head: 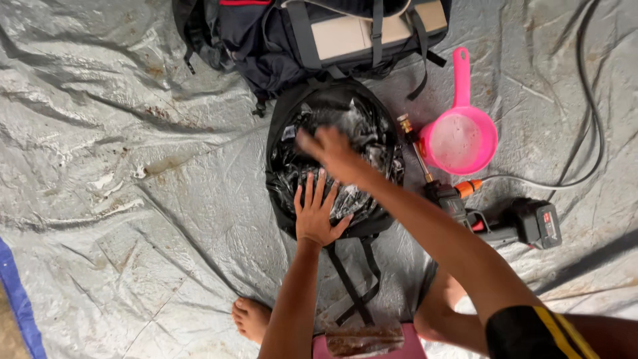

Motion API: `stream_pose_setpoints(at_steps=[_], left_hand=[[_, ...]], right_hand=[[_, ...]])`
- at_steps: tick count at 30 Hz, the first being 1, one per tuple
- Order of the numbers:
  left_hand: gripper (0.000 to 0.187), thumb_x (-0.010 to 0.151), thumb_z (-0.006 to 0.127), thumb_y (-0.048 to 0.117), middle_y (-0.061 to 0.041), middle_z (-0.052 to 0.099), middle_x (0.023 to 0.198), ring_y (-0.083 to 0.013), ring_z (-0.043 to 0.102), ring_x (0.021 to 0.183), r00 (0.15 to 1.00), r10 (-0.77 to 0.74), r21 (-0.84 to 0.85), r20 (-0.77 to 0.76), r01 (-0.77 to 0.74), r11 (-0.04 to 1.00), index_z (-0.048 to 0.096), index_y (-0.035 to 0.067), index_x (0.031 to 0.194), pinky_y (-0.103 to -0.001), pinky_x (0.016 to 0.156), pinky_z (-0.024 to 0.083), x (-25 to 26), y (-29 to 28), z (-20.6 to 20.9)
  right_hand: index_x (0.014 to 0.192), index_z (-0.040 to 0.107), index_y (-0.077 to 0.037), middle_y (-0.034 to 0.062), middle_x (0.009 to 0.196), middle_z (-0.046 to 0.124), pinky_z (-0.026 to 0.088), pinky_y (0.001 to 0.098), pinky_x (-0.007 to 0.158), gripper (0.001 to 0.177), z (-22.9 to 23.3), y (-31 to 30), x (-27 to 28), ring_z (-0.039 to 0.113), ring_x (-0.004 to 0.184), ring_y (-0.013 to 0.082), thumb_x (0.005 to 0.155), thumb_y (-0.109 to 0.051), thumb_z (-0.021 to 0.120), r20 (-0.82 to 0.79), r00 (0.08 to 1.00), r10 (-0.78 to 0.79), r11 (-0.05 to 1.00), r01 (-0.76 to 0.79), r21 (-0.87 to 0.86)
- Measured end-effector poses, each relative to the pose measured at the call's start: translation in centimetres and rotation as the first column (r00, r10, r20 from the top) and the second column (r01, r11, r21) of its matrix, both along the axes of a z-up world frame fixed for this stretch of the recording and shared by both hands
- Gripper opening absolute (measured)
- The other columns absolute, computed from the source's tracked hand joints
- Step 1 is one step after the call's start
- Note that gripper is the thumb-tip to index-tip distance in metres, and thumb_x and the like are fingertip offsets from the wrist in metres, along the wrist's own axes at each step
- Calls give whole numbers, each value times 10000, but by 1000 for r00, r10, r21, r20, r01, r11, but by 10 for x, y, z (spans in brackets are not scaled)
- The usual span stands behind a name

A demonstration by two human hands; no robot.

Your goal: The person scrubs a black backpack with a brush and soapy water on a tarp-covered floor. They repeatedly dip the brush into a pink scoop containing soapy water and scrub the backpack's surface.

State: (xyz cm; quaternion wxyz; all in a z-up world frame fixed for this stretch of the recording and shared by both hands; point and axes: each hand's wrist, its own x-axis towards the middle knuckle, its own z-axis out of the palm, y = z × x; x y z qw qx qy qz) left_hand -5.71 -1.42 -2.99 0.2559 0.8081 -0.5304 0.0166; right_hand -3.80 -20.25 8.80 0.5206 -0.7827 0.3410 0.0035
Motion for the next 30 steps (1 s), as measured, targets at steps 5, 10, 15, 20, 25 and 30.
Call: stream_pose_setpoints(at_steps=[5, 10, 15, 20, 25, 30], left_hand=[[878, 992, 536, 812, -93, 246, 1849, -388, 183, 1710, 1000, 9, 27, -10, -9, 1000, 451, 302, 1701, -642, 1341, 118, 0, 0, 2], [912, 987, 529, 804, -65, 214, 1870, -364, 164, 1722, 999, 5, 50, -39, -3, 999, 381, 328, 1751, -620, 1340, 118, 0, 2, 7], [946, 920, 530, 871, -89, 280, 1825, -401, 231, 1683, 999, 21, 22, -35, -20, 1000, 460, 321, 1686, -649, 1339, 131, -4, 0, -18], [876, 985, 498, 827, -81, 238, 1854, -380, 190, 1713, 999, -1, 38, -48, 3, 999, 458, 299, 1684, -626, 1331, 158, -5, 5, 1], [942, 938, 503, 847, -68, 263, 1862, -374, 245, 1703, 1000, 19, 38, -5, -19, 999, 425, 337, 1726, -619, 1315, 209, -1, 0, 4], [918, 930, 545, 867, -117, 333, 1804, -414, 277, 1668, 998, 23, 47, -52, -21, 999, 514, 310, 1658, -649, 1314, 204, 1, -1, -10]], right_hand=[[1668, 512, -214, 285, 1574, 436, 260, 636, 1250, 571, -40, -29, -16, 371, 1497, 525, 1124, -370, 585, -62, 885, 461, 799, -445, -405], [1735, 409, -359, 159, 1468, 360, 377, 595, 1045, 633, -40, -50, 13, 359, 1350, 429, 1147, -167, 543, -112, 964, 239, 589, -236, -773], [1732, 305, -67, 216, 1743, 219, 211, 691, 1286, 1184, 21, -12, 23, 130, 1603, 544, 949, -921, 549, -63, 998, 31, 990, -22, 138], [1771, 288, -185, 142, 1760, 164, 223, 634, 1273, 1044, -7, -17, 21, 110, 1597, 506, 999, -803, 625, -35, 992, 125, 982, -118, 146], [1537, 604, -343, 178, 1454, 348, 455, 614, 969, 926, -47, -13, 41, 388, 1286, 427, 727, -92, 976, -135, 934, 332, 518, -300, -801], [1369, 605, -35, 210, 1370, 515, 270, 596, 1189, 773, -41, 32, 2, 496, 1291, 468, 1004, -711, 689, 90, 960, 264, 959, -251, -132]])
